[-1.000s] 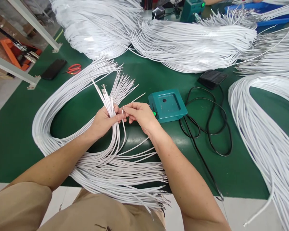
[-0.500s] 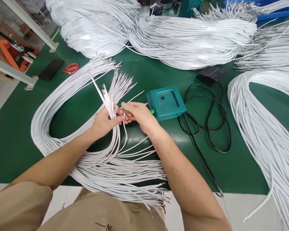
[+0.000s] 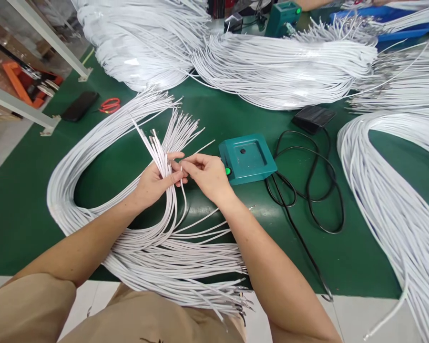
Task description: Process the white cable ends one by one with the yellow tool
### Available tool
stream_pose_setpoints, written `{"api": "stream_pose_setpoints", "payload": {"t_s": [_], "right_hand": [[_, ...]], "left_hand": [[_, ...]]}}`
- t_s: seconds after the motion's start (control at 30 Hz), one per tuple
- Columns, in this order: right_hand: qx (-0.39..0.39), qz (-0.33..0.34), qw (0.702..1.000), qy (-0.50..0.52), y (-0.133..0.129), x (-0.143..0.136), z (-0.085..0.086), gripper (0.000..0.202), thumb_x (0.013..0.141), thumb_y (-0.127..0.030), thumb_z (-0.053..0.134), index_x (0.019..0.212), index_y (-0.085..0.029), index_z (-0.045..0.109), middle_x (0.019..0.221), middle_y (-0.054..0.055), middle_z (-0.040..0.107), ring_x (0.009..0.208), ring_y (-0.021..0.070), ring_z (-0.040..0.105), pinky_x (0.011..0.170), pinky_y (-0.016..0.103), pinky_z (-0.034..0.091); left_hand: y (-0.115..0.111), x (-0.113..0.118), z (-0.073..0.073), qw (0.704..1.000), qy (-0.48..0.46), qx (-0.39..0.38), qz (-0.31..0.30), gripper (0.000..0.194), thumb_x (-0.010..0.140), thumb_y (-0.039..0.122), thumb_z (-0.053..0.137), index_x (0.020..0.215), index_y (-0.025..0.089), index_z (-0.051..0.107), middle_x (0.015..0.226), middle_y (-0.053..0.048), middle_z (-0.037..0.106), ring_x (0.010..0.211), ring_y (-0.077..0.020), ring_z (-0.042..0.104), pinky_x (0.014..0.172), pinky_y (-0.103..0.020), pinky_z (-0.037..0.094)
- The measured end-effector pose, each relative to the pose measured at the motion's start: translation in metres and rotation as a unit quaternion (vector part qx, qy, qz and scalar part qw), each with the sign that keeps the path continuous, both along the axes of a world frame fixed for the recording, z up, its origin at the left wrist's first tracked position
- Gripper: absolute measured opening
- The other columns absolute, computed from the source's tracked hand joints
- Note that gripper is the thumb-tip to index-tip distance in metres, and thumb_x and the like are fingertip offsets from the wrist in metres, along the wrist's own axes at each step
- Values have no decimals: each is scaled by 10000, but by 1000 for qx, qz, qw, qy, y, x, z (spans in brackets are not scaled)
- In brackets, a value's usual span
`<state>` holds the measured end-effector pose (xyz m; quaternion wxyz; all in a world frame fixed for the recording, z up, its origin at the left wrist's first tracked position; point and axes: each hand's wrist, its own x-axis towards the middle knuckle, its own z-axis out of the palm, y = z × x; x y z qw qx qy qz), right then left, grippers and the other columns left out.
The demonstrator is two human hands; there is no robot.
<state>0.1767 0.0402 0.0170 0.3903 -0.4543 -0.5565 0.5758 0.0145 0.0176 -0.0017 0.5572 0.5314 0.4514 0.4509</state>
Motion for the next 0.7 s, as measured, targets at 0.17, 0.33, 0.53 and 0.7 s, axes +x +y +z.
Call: {"api": "stream_pose_setpoints", "payload": {"t_s": [0.17, 0.33, 0.53, 0.7], "right_hand": [[300, -8, 902, -312, -4, -2, -1, 238, 914, -213, 447, 756, -172, 621, 802, 55, 619, 743, 159, 541, 681, 283, 401], [444, 41, 759, -475, 2, 6, 0, 275, 952, -221, 366, 874, -172, 625, 910, 91, 634, 899, 225, 527, 909, 374, 364], [403, 40, 716, -569, 15, 20, -4, 224, 901, -133, 397, 920, -152, 619, 784, 71, 667, 859, 234, 555, 1084, 465, 221], [399, 62, 722, -562, 18, 23, -6, 203, 838, -73, 441, 884, -163, 616, 800, 69, 670, 883, 223, 572, 1097, 463, 206]], "left_hand": [[3, -3, -2, 992, -91, -84, -9, 421, 732, 270, 747, 1110, 180, 584, 716, 45, 600, 619, -88, 628, 724, -271, 548], [7, -7, -4, 989, -80, -123, 11, 443, 706, 252, 767, 1092, 146, 577, 721, 21, 648, 631, -116, 664, 688, -278, 553], [11, -6, -6, 993, 27, -113, 35, 435, 732, 226, 730, 1113, 125, 547, 776, -31, 698, 698, -171, 713, 611, -244, 547], [13, -2, -5, 990, 59, -115, 52, 418, 722, 155, 711, 1102, 111, 545, 754, -26, 693, 660, -162, 708, 568, -222, 539]]}}
